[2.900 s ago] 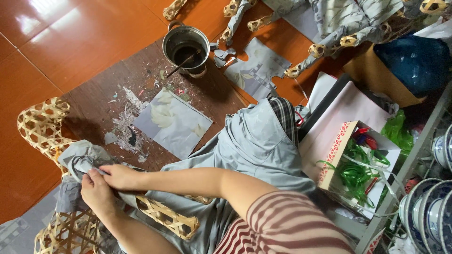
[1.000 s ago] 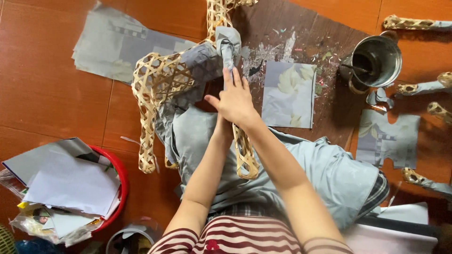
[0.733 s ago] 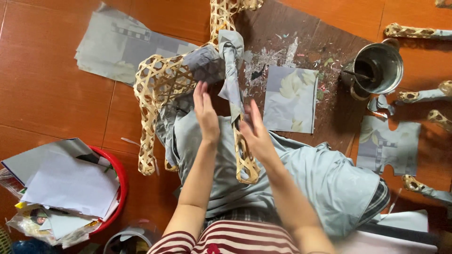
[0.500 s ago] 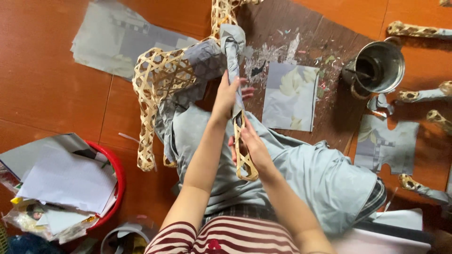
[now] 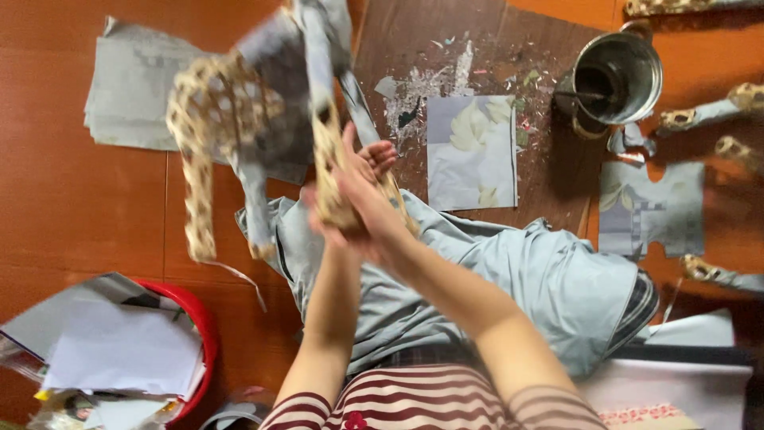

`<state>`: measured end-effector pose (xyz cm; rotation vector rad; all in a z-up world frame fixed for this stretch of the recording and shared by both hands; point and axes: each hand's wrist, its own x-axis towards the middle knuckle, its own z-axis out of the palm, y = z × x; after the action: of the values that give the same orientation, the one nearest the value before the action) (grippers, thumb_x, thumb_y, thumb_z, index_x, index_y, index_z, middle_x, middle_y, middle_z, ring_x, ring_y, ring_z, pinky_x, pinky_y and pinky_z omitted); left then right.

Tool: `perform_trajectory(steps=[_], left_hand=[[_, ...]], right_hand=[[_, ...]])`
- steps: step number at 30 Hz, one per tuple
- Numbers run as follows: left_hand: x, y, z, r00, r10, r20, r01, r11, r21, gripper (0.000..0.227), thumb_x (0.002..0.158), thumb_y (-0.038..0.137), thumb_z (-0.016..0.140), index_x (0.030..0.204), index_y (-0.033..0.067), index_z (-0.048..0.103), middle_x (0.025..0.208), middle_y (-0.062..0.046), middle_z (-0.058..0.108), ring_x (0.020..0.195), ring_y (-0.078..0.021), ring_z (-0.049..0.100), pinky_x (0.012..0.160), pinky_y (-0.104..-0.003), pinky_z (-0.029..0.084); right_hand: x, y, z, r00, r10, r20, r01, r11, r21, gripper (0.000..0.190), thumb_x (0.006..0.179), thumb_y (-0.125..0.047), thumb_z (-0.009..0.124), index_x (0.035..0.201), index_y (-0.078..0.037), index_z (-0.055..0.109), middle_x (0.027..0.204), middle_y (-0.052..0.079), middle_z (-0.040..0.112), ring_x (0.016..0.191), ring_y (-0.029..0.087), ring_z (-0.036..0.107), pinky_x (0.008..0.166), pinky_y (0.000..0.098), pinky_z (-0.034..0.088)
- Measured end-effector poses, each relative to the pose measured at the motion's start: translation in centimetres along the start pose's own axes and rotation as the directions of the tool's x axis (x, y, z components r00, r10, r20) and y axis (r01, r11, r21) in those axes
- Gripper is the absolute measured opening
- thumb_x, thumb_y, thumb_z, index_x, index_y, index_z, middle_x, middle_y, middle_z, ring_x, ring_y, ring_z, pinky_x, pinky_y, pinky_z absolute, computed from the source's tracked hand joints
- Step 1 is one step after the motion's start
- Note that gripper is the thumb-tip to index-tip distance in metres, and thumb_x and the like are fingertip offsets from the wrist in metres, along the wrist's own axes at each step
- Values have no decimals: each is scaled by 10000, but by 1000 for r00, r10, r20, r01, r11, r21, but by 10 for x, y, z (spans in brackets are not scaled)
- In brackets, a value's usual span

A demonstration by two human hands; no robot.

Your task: Applying paper strips and glue to a wicker frame to create a paper-mache giraffe sculpture.

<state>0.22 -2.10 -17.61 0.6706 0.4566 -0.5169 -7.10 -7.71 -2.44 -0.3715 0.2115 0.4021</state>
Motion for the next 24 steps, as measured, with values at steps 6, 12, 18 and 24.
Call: perform_trajectory(steps=[6,12,18,24], left_hand=[[76,-172,-119,954,-119,274,11,931,366,435,1069,305,568,1418,50,519,1216,-199,662,1058,-283,677,938,-397,577],[39,-180,-90,884,224,411,-412,-44,910,413,948,166,688,1336,37,629,1152,-195,667,1025,-316,651,943,-391,555],[4,-146,-3,879,271,393,-232,-476,848,699,728,401,888,1138,-58,555,1112,-224,553,1059,-402,539,895,-471,487],[14,-162,-19,880,258,399,-211,-541,814,562,698,373,893,1032,17,615,1069,-178,582,1022,-380,568,866,-470,486]], right_hand=[[86,-21,-79,952,-206,-226,18,776,-630,641,1074,-522,302,1615,-211,157,1508,129,530,1180,199,643,937,326,534],[19,-118,-245,409,-836,-365,378,519,-766,698,1064,-352,530,1646,-137,210,1032,171,639,793,213,692,675,352,642],[-35,-248,-254,444,-725,-526,183,648,-740,758,936,-549,408,1583,-330,77,1031,96,630,586,185,719,485,320,603],[-85,-302,-305,451,-674,-585,-274,519,-810,354,974,-391,701,1013,-40,671,858,82,669,695,206,662,547,345,566]])
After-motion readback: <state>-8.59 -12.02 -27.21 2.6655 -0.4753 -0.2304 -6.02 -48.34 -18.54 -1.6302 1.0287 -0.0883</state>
